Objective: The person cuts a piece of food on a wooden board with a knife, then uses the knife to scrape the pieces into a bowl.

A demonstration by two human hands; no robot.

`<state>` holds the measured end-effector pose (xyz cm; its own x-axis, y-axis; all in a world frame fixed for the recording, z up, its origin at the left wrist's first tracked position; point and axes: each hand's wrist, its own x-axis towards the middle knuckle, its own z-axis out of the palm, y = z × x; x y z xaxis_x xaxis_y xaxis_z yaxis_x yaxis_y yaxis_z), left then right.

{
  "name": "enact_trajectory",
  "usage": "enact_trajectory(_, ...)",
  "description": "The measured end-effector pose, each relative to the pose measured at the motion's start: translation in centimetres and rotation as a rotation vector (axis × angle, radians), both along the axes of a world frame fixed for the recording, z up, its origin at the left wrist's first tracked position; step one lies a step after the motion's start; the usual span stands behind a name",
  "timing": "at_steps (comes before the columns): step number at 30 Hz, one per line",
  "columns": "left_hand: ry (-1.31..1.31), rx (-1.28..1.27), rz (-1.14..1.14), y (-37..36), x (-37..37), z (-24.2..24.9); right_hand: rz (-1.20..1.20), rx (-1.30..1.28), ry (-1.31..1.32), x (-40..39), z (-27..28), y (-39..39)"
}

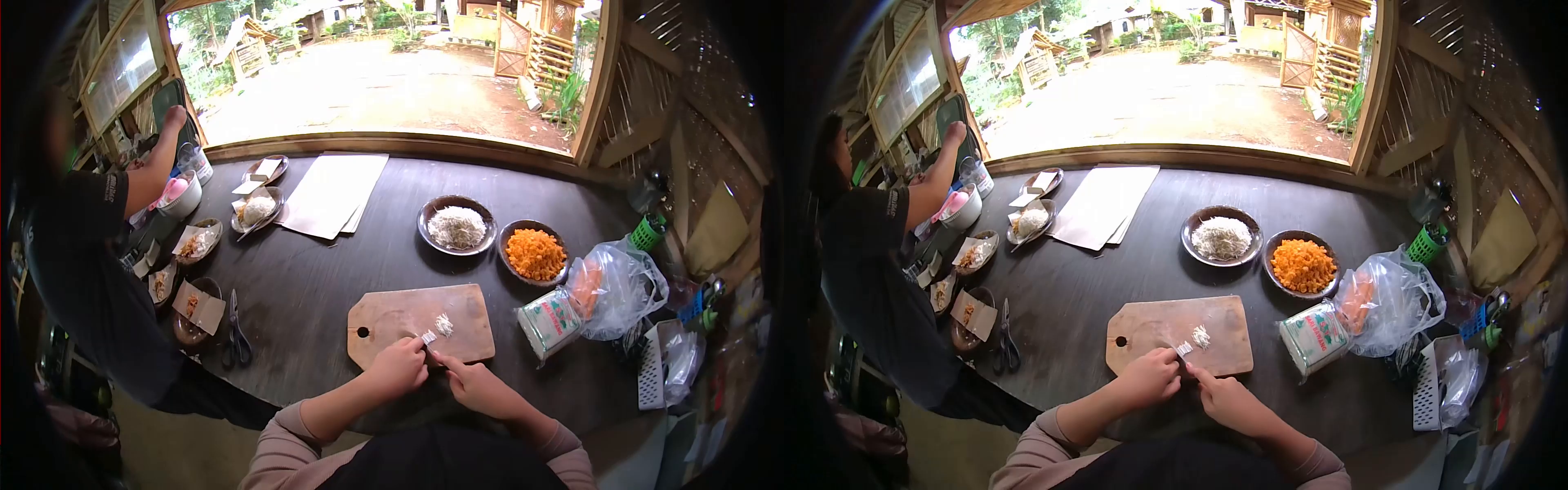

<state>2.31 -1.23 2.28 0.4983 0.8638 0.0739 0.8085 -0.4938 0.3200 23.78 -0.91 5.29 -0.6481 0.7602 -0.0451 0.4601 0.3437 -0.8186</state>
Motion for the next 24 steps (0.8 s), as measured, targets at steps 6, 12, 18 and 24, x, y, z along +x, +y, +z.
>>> enact_trajectory(6, -0.015, 0.103, -0.008, -0.2, 0.2, -0.4, -0.008, 0.221, 0.071, -1.2, -3.1, 0.3)
enact_trajectory(12, -0.002, 0.073, -0.015, 0.0, 0.0, 0.3, 0.001, 0.042, -0.009, -0.2, 0.6, -0.3)
enact_trajectory(18, -0.044, 0.094, -0.006, -0.3, 0.2, 0.0, -0.013, 0.17, 0.113, -0.9, -1.8, 0.1)
enact_trajectory(24, 0.034, -0.008, -0.025, -0.1, 0.1, 0.9, -0.017, 0.127, 0.023, -0.7, -0.8, -0.2)
